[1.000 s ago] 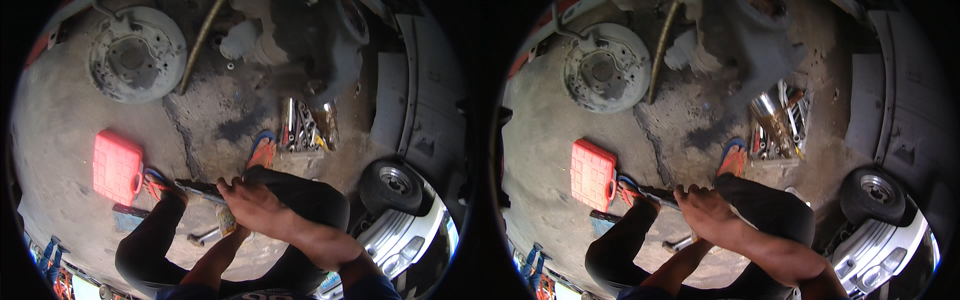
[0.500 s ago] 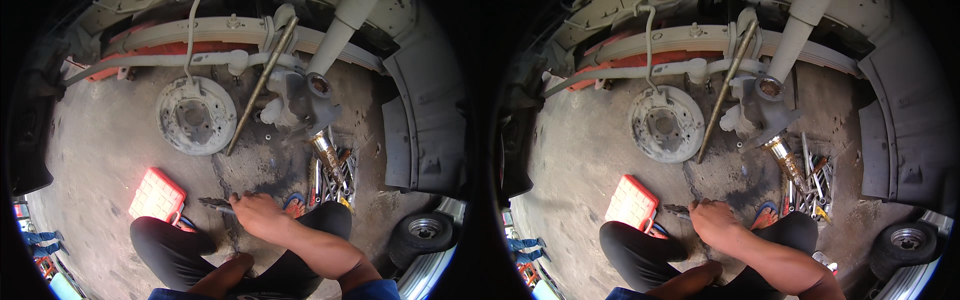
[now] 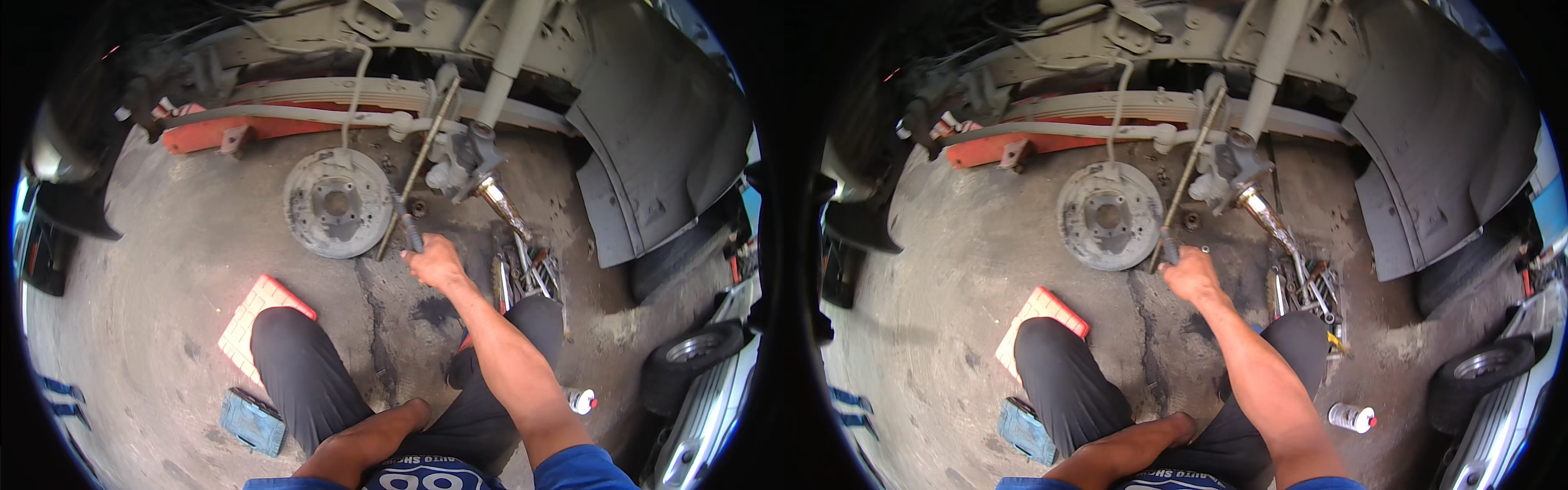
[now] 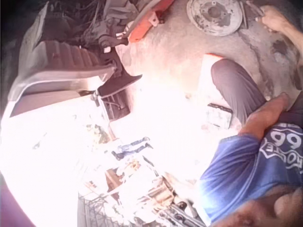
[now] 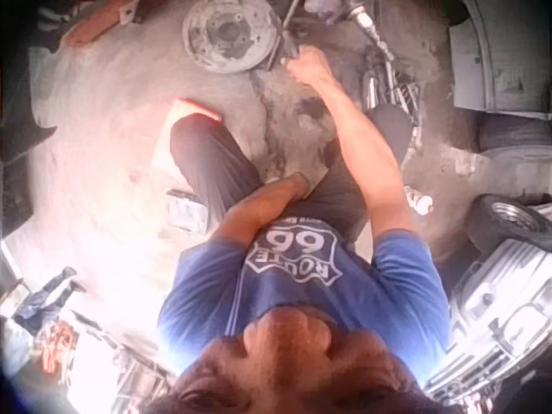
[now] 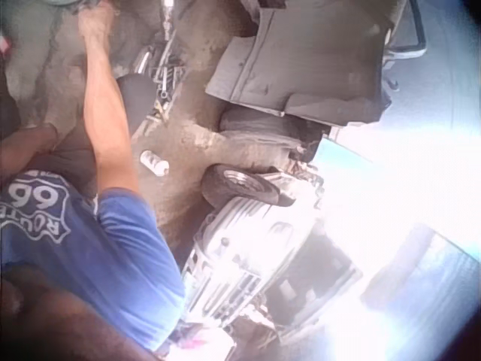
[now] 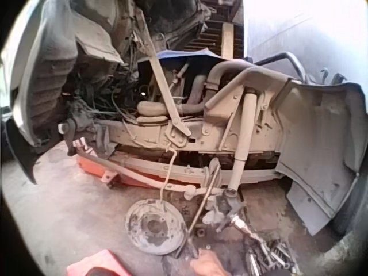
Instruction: The person works on a vehicle's rear suspension and brake assembly. They use a wrench and hammer to loosen and remove bolts from the brake caliper and suspension components.
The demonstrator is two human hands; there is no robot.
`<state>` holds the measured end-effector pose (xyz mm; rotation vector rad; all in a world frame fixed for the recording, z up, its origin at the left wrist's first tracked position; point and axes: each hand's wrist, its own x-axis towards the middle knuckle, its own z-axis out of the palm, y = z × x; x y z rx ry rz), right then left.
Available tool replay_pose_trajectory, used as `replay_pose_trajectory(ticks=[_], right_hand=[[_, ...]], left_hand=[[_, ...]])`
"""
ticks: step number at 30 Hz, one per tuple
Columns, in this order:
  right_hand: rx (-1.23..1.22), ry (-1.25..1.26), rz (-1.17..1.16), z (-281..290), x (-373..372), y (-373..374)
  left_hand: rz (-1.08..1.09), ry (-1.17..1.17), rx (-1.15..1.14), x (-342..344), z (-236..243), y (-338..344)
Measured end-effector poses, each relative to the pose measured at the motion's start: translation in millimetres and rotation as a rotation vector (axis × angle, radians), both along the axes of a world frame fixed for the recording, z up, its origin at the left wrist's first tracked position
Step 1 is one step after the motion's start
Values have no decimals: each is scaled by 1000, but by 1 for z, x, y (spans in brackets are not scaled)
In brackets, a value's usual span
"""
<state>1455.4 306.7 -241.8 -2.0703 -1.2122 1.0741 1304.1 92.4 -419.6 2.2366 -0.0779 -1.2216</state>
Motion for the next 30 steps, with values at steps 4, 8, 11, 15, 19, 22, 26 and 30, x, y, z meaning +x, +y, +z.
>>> replay_pose_trajectory(ticks=[4, 8, 11, 15, 19, 22, 26, 30], right_hand=[[28, 522, -323, -22, 6, 5], [-9, 568, -401, -43, 7, 12], [15, 536, -426, -53, 7, 27], [44, 524, -421, -60, 4, 56], [91, 506, -420, -67, 6, 91], [128, 480, -446, -78, 10, 110], [228, 501, -454, -89, 16, 128], [248, 463, -440, -86, 15, 135]], left_hand=[[431, -114, 76, 26, 75, 54], [720, -292, 323, -5, 164, 142], [679, -290, 429, -43, 209, 183], [692, -279, 386, -51, 222, 222], [775, -341, 368, -35, 211, 264], [730, -323, 525, -14, 201, 266], [673, -326, 230, 9, 194, 245], [649, -291, 233, 15, 196, 231]])
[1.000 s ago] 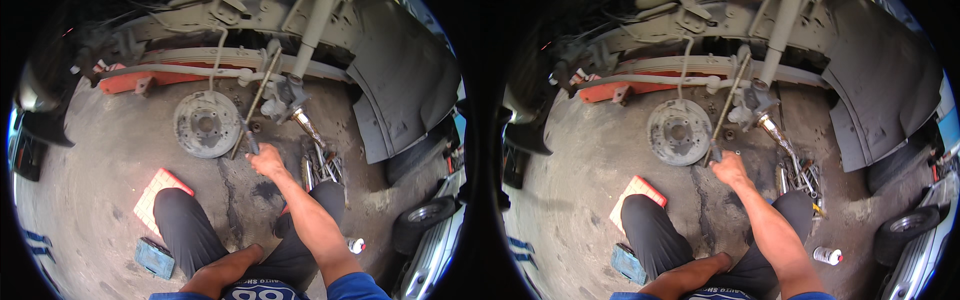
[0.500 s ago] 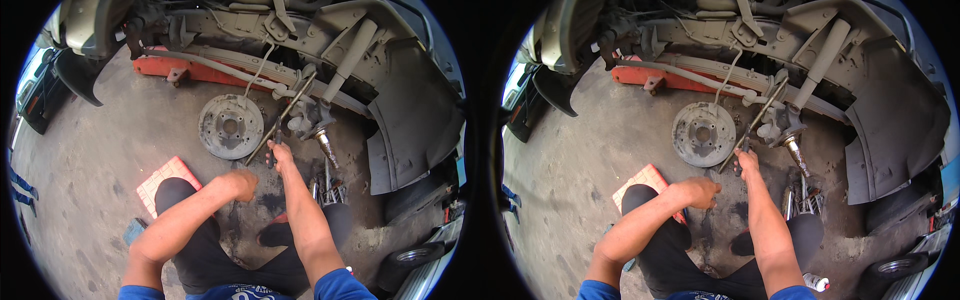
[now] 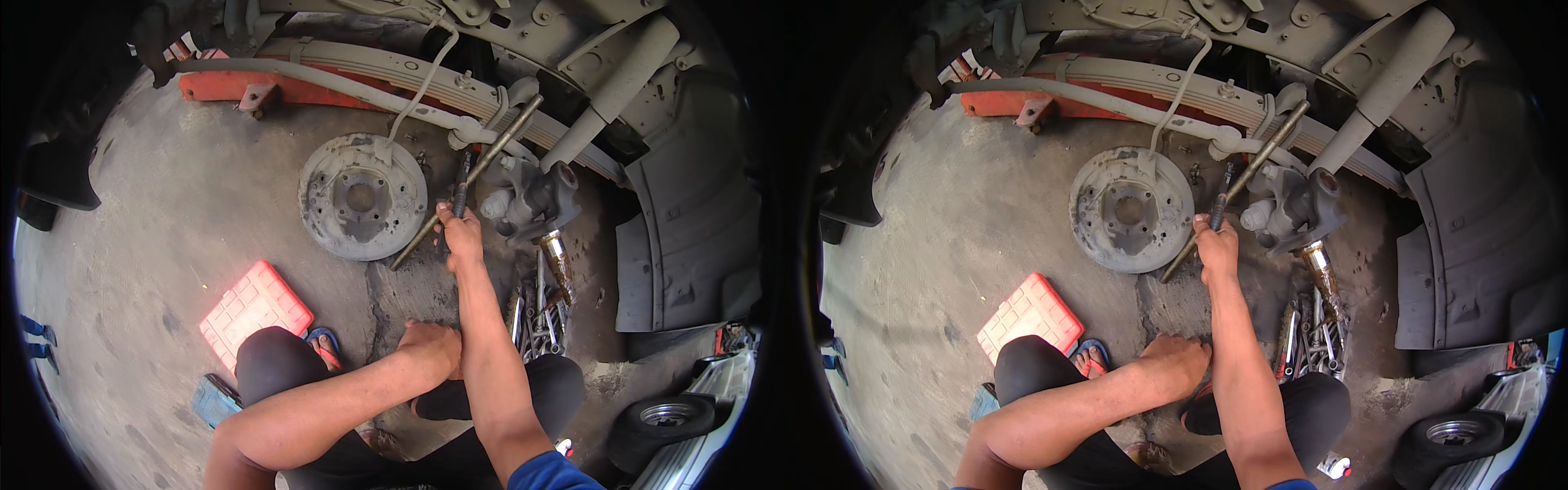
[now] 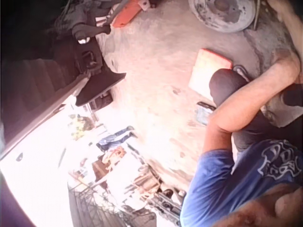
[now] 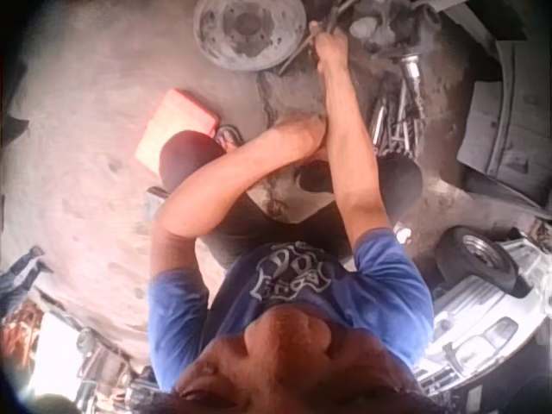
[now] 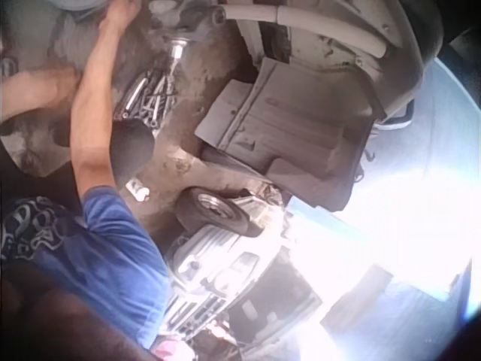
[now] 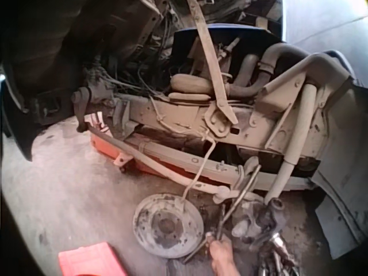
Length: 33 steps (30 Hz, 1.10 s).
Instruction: The person works on a vehicle's rear suspension and brake assembly. They use a wrench and hammer to loosen and remove bolts from the brake caliper and suspension components.
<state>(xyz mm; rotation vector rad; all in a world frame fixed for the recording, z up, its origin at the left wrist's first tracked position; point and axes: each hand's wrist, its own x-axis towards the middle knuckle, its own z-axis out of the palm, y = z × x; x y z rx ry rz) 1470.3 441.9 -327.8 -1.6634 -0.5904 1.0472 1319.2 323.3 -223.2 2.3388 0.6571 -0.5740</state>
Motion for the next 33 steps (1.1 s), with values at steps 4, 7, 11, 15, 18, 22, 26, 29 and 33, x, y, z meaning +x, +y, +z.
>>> replay_pose_trajectory(ticks=[4, 7, 11, 15, 18, 22, 26, 29, 33], right_hand=[[-43, 53, -29, 13, -8, 4], [-50, 49, -13, 20, -12, 10], [-87, 49, -23, 21, -12, 20], [-100, 38, -27, 18, -13, 23], [-78, 59, -35, 19, -18, 23], [-56, 126, -54, 26, -27, 22], [-52, 108, -42, 30, -30, 24], [-55, 102, -54, 24, -34, 29], [29, 49, -87, 3, -50, 44]], left_hand=[[-12, -41, 91, -17, 7, -1], [-39, -57, 65, -28, 8, -2], [-70, -69, 98, -38, 7, -5], [-88, -58, 70, -45, 11, -7], [-85, -48, 60, -46, 14, -6], [-35, -53, 19, -47, 14, -3], [-42, 3, 62, -51, 12, 0], [-21, -31, 32, -50, 13, -1], [-104, 16, 34, -45, 17, -2]])
